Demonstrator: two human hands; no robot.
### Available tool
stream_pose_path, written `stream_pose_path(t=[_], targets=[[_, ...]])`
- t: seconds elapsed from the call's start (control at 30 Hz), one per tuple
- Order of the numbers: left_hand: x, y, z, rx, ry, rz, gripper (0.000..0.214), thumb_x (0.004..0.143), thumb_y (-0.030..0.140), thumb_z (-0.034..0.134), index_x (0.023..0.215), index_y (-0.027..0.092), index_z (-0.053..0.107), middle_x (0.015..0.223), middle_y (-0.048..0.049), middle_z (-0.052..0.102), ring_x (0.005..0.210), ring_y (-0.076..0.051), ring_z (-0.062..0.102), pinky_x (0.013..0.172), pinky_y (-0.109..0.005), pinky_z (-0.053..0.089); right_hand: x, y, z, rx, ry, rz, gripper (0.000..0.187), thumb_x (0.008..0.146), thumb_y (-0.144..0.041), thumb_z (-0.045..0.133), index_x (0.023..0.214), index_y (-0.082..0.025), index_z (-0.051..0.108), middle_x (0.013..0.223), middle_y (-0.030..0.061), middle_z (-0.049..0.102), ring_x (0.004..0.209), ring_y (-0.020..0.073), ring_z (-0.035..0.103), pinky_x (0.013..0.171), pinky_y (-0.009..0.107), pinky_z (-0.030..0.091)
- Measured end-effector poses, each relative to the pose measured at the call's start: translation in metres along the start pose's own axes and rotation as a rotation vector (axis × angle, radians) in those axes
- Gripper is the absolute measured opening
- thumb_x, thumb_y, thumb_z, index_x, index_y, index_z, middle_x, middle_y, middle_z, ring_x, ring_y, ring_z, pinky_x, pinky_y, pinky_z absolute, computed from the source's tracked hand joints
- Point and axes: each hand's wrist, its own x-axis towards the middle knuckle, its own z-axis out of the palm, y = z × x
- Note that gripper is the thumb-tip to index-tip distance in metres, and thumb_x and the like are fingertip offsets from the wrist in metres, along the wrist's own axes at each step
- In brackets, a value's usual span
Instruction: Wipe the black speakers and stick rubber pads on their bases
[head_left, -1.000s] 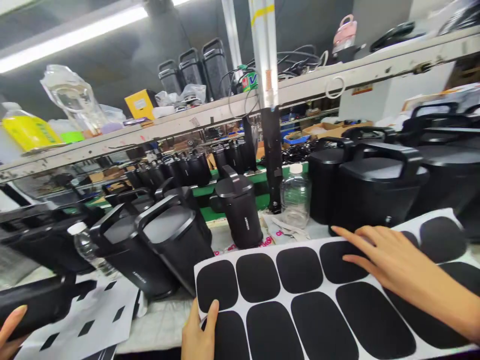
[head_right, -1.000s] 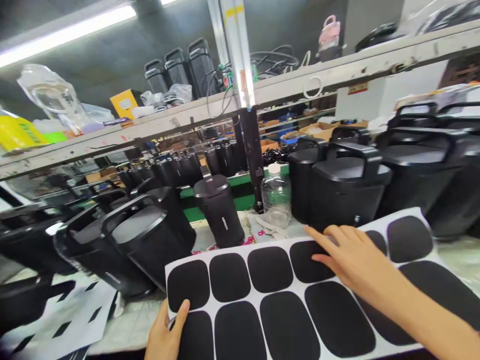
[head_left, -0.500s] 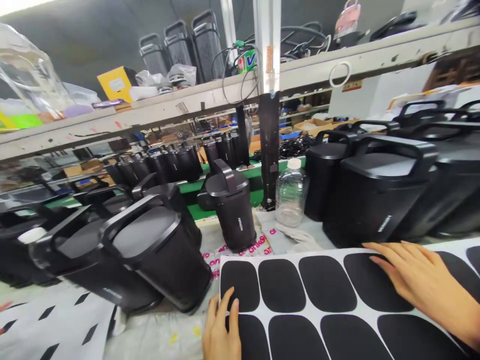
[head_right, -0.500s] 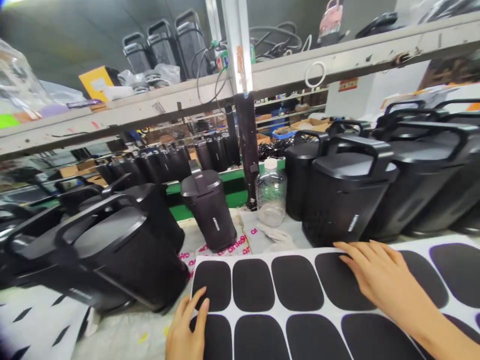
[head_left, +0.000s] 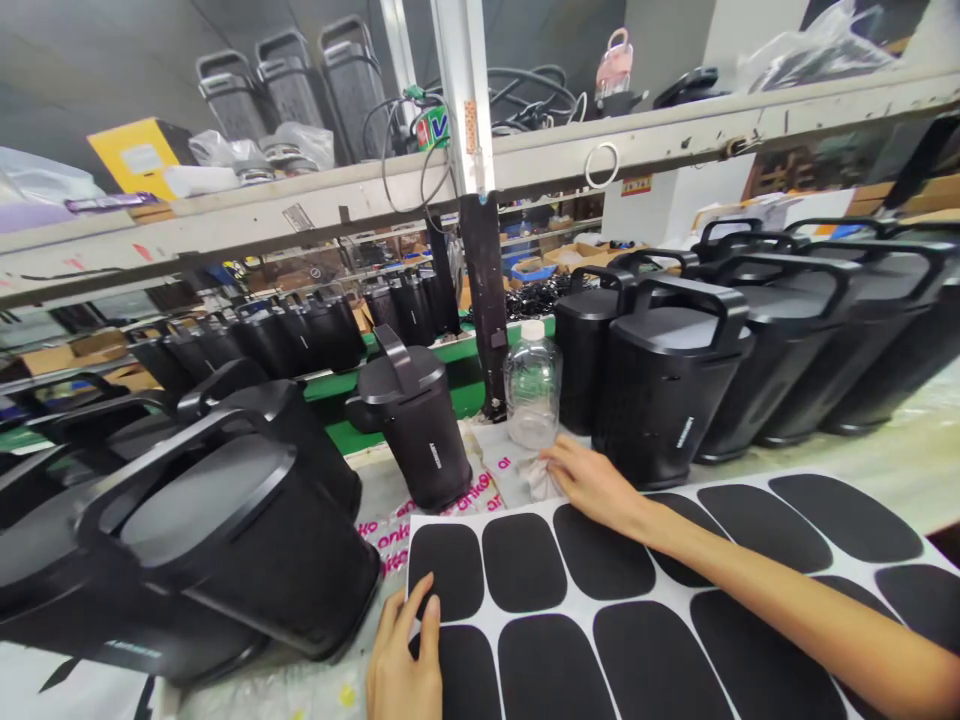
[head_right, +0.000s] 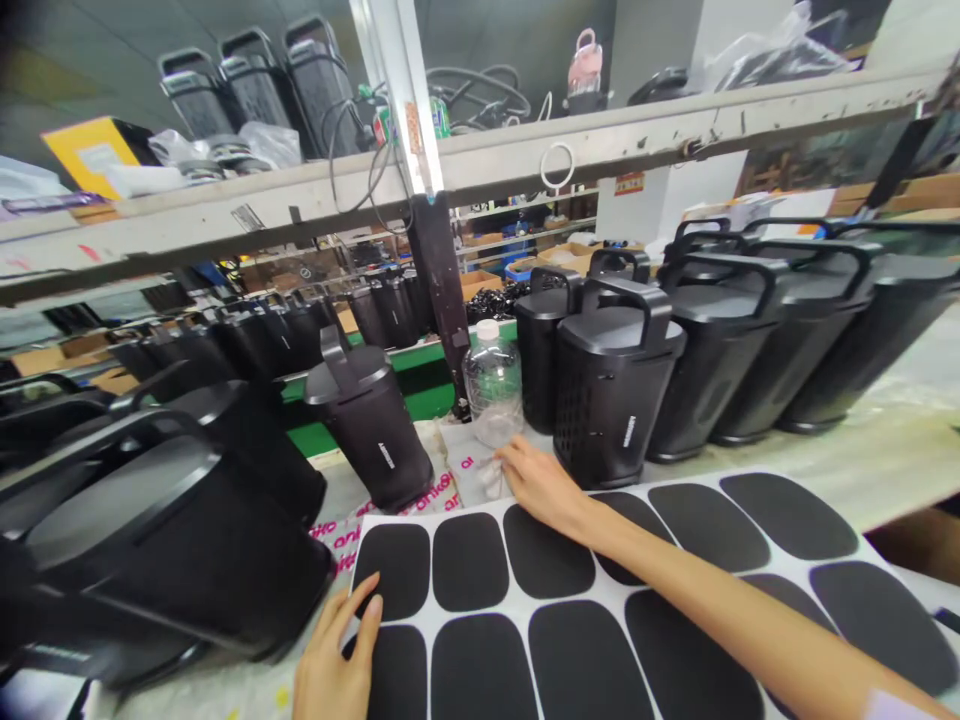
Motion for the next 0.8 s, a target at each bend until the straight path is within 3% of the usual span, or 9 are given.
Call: stream_pose_path(t=[0.13,0.23,0.3,0.37,0.43,0.47,0.53,0.63,0.8], targets=[[0.004,-0.007,0.001,-0.031,0.003,0.036,0.06,0.087,0.071,0.04,0.103,0.026,0.077,0.107,-0.0096,0.072,0.103,-0.03,0.069,0.087,-0.043,0.056,0.002,-0.026,-0.03,0.101,0.231,-0.073,0.024,0.098,-0.021,0.038,0.111,-0.021,0.059,0.104,0.0087,0.062,0.096,0.016,0.064,0.082,0.029,0.054],[0.006,-0.011,0.002,-0.025,0.004,0.057,0.058,0.087,0.07,0.042,0.103,0.025,0.076,0.107,-0.0092,0.072,0.101,-0.029,0.07,0.083,-0.04,0.057,-0.016,-0.053,-0.05,0.036,0.07,-0.391,0.026,0.095,-0.017,0.045,0.117,-0.025,0.058,0.113,0.0085,0.06,0.102,0.0168,0.063,0.082,0.028,0.054],[0.007,-0.014,0.003,-0.006,0.033,0.064,0.052,0.088,0.066,0.045,0.1,0.026,0.077,0.105,-0.0081,0.073,0.097,-0.027,0.071,0.079,-0.036,0.058,-0.022,-0.059,-0.067,-0.133,0.077,-0.505,0.034,0.093,-0.019,0.051,0.125,-0.027,0.055,0.125,0.0106,0.057,0.117,0.0221,0.057,0.091,0.035,0.052],[0.008,-0.016,0.004,0.006,0.048,0.068,0.048,0.088,0.063,0.047,0.099,0.027,0.077,0.104,-0.0076,0.073,0.096,-0.026,0.071,0.077,-0.033,0.058,-0.014,-0.052,-0.093,-0.323,0.369,-0.386,0.043,0.09,-0.023,0.058,0.133,-0.025,0.052,0.131,0.0149,0.054,0.127,0.0277,0.049,0.102,0.045,0.044],[0.009,-0.016,0.004,0.002,0.036,0.069,0.048,0.087,0.063,0.048,0.099,0.026,0.077,0.104,-0.008,0.073,0.098,-0.027,0.07,0.08,-0.035,0.058,0.007,-0.034,-0.124,-0.471,0.688,-0.102,0.052,0.087,-0.029,0.064,0.136,-0.017,0.051,0.13,0.0202,0.056,0.127,0.0318,0.049,0.105,0.051,0.039],[0.009,-0.015,0.004,-0.005,0.023,0.065,0.05,0.087,0.064,0.047,0.1,0.026,0.077,0.104,-0.0082,0.073,0.1,-0.028,0.07,0.082,-0.037,0.057,0.02,-0.023,-0.137,-0.523,0.756,0.039,0.059,0.085,-0.037,0.066,0.136,-0.012,0.052,0.126,0.0225,0.059,0.123,0.0352,0.052,0.102,0.054,0.039],[0.008,-0.013,0.002,-0.022,0.002,0.041,0.051,0.086,0.065,0.047,0.101,0.026,0.077,0.106,-0.0084,0.072,0.104,-0.03,0.068,0.085,-0.042,0.057,0.048,-0.003,-0.155,-0.385,0.661,0.289,0.054,0.08,-0.037,0.071,0.127,-0.012,0.063,0.096,0.0138,0.071,0.095,0.0304,0.064,0.09,0.048,0.046],[0.007,-0.008,0.0,-0.047,-0.026,0.009,0.048,0.085,0.06,0.047,0.102,0.025,0.076,0.109,-0.0092,0.071,0.108,-0.033,0.066,0.089,-0.046,0.055,0.076,0.015,-0.155,-0.125,0.636,0.386,0.029,0.076,-0.018,0.065,0.103,-0.017,0.075,0.07,0.0025,0.069,0.058,0.014,0.057,0.065,0.028,0.045],[0.014,-0.003,-0.004,-0.085,-0.065,-0.036,0.044,0.082,0.054,0.05,0.102,0.025,0.076,0.109,-0.0095,0.072,0.111,-0.034,0.065,0.094,-0.049,0.052,0.088,0.019,-0.151,-0.042,0.92,0.333,0.028,0.071,-0.011,0.059,0.092,-0.013,0.078,0.079,0.0047,0.073,0.062,0.0109,0.057,0.061,0.023,0.041]])
